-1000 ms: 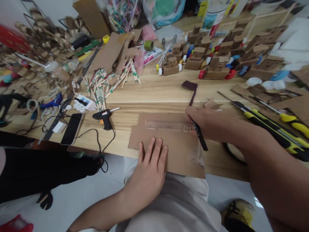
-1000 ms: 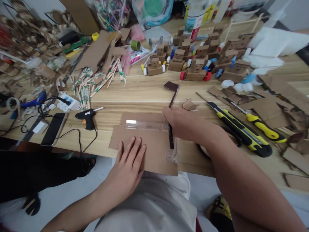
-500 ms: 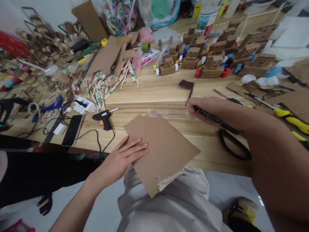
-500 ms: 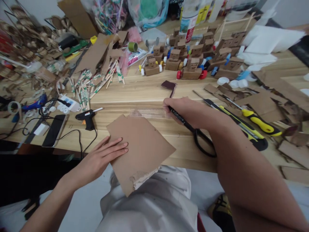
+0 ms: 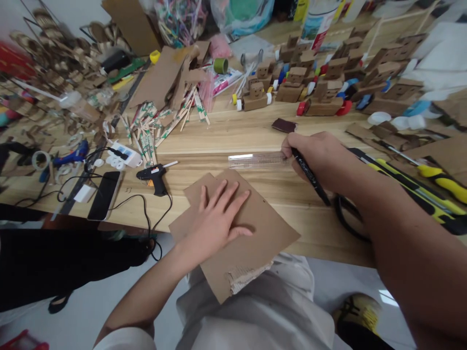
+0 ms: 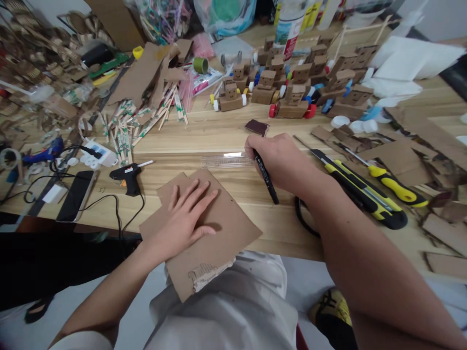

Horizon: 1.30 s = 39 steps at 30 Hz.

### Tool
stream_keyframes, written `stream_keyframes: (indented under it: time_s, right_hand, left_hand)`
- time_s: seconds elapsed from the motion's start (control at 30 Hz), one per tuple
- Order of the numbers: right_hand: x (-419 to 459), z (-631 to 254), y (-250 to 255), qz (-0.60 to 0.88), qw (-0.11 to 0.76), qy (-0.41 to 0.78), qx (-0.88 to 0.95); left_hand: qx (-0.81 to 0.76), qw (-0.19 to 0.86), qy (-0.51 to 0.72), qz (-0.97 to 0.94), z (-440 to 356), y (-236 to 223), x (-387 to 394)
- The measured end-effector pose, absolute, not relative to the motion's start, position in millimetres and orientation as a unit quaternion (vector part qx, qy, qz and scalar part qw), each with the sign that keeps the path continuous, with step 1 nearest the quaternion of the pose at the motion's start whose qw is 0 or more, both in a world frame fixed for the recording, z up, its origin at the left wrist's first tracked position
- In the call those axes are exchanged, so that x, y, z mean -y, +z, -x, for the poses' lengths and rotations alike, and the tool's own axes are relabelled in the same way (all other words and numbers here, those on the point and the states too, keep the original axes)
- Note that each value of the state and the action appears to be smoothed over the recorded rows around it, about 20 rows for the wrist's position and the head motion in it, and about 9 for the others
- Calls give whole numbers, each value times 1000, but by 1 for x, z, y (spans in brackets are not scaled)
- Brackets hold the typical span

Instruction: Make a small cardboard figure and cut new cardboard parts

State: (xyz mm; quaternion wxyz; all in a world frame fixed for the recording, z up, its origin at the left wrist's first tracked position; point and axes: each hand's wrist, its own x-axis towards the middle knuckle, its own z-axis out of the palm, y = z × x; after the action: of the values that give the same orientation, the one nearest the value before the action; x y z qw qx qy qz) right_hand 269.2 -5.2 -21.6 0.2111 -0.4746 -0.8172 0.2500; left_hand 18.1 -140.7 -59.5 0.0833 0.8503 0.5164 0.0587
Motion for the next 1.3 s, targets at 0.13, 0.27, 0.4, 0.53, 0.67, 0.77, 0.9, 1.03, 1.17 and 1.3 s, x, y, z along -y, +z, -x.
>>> stream_keyframes:
  time_s: [0.13,0.27,0.4,0.53,0.67,0.77,0.9,1.03,1.17,1.3]
  right_hand:
    - [1,-273,-34,409,188,207,869]
    - [2,-275,-37,401,174,189,880]
    - [5,-274,-25,412,85,202,884]
    - [7,-274,-20,386,41,180,904]
    - [15,-269,-31,338,90,133,928]
    - [24,-257,-40,300,135,145,933]
    - [32,-243,-40,286,119,204,928]
    - [30,-242,-38,282,125,221,925]
    - [27,-246,-50,267,167,221,923]
    - [26,-248,-65,239,215,212,923]
  left_hand:
    - [-495,71,28,-865,-13,-70,135]
    - [-437,61,46,-896,7,-70,137]
    - [-387,68,56,-918,19,-69,139]
    - [-374,78,62,-922,21,-67,141]
    - [-380,85,65,-919,20,-66,142]
    - [-379,92,66,-918,20,-66,143]
    - [-374,87,79,-920,20,-64,142]
    - [-371,92,87,-920,20,-63,142]
    - [-374,97,86,-918,21,-63,143]
    - [-373,99,88,-918,20,-63,143]
